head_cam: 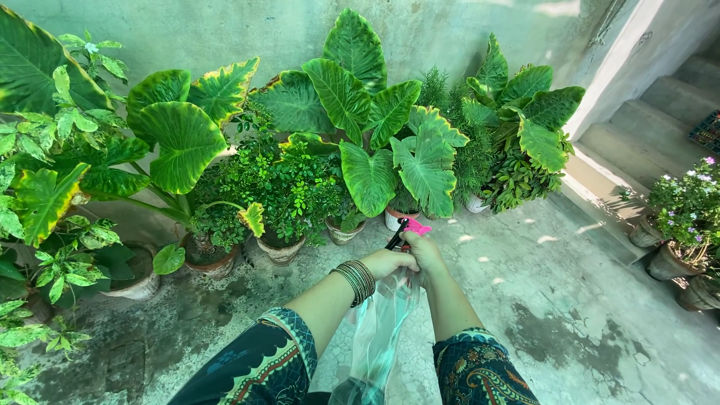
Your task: The person uses a spray bottle to mist water onto the leaves of several potted plants, moving across the garden area to cover different varieties.
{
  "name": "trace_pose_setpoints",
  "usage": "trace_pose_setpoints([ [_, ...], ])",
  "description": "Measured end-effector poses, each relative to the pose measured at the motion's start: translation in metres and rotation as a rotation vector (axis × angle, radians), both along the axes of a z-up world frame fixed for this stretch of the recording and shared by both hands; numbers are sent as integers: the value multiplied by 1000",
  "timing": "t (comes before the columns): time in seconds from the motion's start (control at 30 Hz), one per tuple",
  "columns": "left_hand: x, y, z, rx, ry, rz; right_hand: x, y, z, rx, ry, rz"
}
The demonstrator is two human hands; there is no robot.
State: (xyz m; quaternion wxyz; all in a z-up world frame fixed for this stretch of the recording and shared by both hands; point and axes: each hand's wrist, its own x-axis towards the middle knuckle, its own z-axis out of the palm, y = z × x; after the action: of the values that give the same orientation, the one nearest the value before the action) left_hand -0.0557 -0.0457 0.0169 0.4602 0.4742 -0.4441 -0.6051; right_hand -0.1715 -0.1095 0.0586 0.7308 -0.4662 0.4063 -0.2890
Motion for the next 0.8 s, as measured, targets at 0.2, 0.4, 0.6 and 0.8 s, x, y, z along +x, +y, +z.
trace_pose_setpoints([
  [0.2,-2,4,10,57,16,35,1,-19,-13,-67,45,51],
  [0.4,7,0,0,50,68,11,10,0,3,28,-35,19],
  [0.6,15,1,-6,-26,141,25,20,-2,-3,28,-25,53],
  [0.8,29,18,6,-31,-10,122,36,5,0,79,-77,167],
])
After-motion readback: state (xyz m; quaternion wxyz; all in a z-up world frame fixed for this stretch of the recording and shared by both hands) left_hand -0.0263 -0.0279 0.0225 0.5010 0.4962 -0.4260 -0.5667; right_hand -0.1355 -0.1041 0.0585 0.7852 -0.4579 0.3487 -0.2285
